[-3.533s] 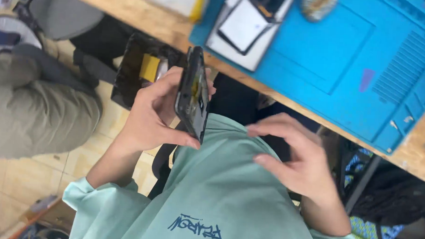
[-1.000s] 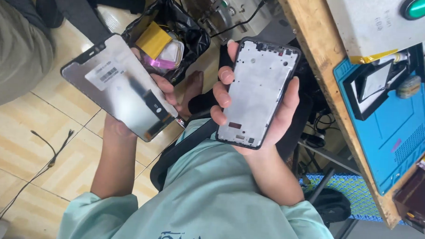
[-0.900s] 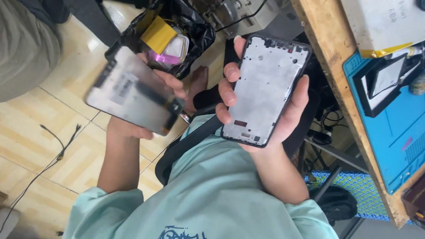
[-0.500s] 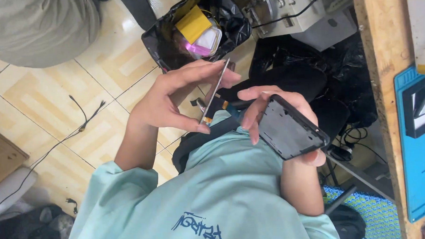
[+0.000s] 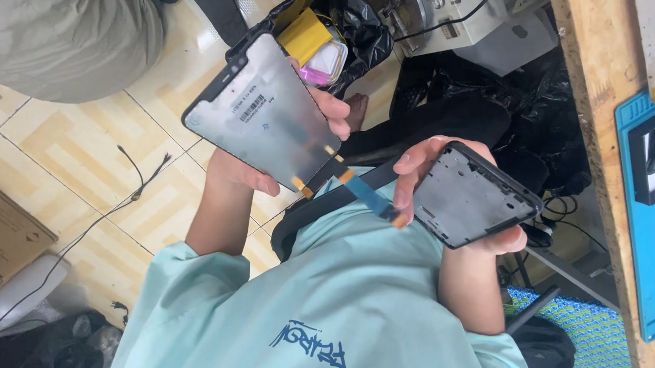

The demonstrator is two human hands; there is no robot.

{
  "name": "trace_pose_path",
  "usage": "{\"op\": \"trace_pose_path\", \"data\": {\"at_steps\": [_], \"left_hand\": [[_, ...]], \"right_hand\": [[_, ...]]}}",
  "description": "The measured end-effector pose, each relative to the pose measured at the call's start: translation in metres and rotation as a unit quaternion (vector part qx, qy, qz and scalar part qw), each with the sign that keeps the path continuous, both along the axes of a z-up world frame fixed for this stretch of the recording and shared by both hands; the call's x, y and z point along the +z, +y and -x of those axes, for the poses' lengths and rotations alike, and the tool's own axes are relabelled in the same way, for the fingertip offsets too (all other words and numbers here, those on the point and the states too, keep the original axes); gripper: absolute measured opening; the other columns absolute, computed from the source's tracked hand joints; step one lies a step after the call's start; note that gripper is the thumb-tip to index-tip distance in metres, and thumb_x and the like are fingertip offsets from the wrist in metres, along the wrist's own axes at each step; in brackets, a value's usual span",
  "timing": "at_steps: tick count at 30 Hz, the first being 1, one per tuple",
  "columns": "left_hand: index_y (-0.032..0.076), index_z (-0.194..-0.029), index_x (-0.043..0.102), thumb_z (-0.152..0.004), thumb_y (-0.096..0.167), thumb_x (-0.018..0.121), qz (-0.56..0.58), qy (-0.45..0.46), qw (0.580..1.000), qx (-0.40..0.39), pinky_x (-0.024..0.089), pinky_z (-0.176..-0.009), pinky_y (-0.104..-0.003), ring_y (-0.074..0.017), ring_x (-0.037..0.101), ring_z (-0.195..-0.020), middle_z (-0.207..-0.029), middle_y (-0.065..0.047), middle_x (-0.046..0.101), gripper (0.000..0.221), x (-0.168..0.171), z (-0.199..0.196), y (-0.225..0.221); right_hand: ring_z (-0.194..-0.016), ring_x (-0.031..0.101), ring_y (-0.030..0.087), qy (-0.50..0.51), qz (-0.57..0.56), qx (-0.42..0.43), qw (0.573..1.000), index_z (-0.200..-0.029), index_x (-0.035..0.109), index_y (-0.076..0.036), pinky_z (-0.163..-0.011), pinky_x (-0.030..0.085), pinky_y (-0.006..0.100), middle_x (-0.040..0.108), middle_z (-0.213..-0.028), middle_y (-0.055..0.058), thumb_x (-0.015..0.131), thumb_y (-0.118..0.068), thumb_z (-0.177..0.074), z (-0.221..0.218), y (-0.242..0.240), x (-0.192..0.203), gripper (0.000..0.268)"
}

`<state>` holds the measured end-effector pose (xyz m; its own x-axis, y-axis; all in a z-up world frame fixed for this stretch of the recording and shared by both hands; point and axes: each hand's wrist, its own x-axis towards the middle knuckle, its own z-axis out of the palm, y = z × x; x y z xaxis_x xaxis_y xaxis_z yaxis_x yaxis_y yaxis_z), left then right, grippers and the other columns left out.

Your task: Disassembling a smartphone, applying adhesive to the frame, and preparing internal components for reassembly.

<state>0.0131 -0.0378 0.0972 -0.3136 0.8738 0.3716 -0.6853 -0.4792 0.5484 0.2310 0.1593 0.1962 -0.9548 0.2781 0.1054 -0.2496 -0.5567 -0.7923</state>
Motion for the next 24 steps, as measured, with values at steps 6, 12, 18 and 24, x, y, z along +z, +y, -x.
{"op": "trace_pose_path", "data": {"at_steps": [6, 12, 18, 24], "left_hand": [[0.021, -0.176, 0.027, -0.089, 0.036, 0.093, -0.015, 0.021, 0.999, -0.023, 0.051, -0.133, -0.058, -0.0338, 0.06, -0.153, -0.171, -0.022, 0.048, 0.11, -0.009, -0.004, 0.007], [0.014, -0.176, 0.024, -0.089, 0.041, 0.093, -0.002, -0.065, 0.996, -0.056, 0.051, -0.13, -0.062, -0.036, 0.062, -0.149, -0.162, -0.026, 0.055, 0.114, -0.006, -0.013, 0.014], [-0.01, -0.171, 0.029, -0.091, 0.052, 0.096, 0.032, -0.138, 0.973, -0.183, 0.053, -0.128, -0.054, -0.0334, 0.067, -0.142, -0.153, -0.021, 0.066, 0.122, 0.01, -0.034, 0.058], [-0.015, -0.168, 0.03, -0.092, 0.048, 0.096, 0.016, -0.116, 0.945, -0.305, 0.051, -0.131, -0.055, -0.0327, 0.066, -0.145, -0.153, -0.024, 0.064, 0.119, 0.052, -0.092, 0.105]], "right_hand": [[-0.088, 0.072, 0.033, 0.003, 0.012, -0.029, 0.999, -0.158, 0.051, -0.003, -0.062, 0.061, 0.037, 0.065, -0.131, 0.026, 0.08, -0.075, -0.098, -0.016, 0.0, -0.002, 0.099], [-0.096, 0.055, 0.028, 0.046, 0.233, -0.036, 0.971, -0.164, 0.046, 0.0, -0.072, 0.052, 0.039, 0.055, -0.127, 0.018, 0.074, -0.063, -0.102, -0.031, 0.018, 0.017, 0.093], [-0.1, 0.059, 0.031, 0.045, 0.295, -0.092, 0.95, -0.167, 0.043, -0.001, -0.083, 0.051, 0.048, 0.061, -0.13, 0.019, 0.069, -0.061, -0.104, -0.069, 0.029, 0.031, 0.091], [-0.101, 0.059, 0.037, 0.095, 0.287, -0.138, 0.943, -0.161, 0.051, -0.009, -0.079, 0.051, 0.052, 0.059, -0.134, 0.023, 0.062, -0.06, -0.112, -0.129, 0.042, 0.034, 0.072]]}}
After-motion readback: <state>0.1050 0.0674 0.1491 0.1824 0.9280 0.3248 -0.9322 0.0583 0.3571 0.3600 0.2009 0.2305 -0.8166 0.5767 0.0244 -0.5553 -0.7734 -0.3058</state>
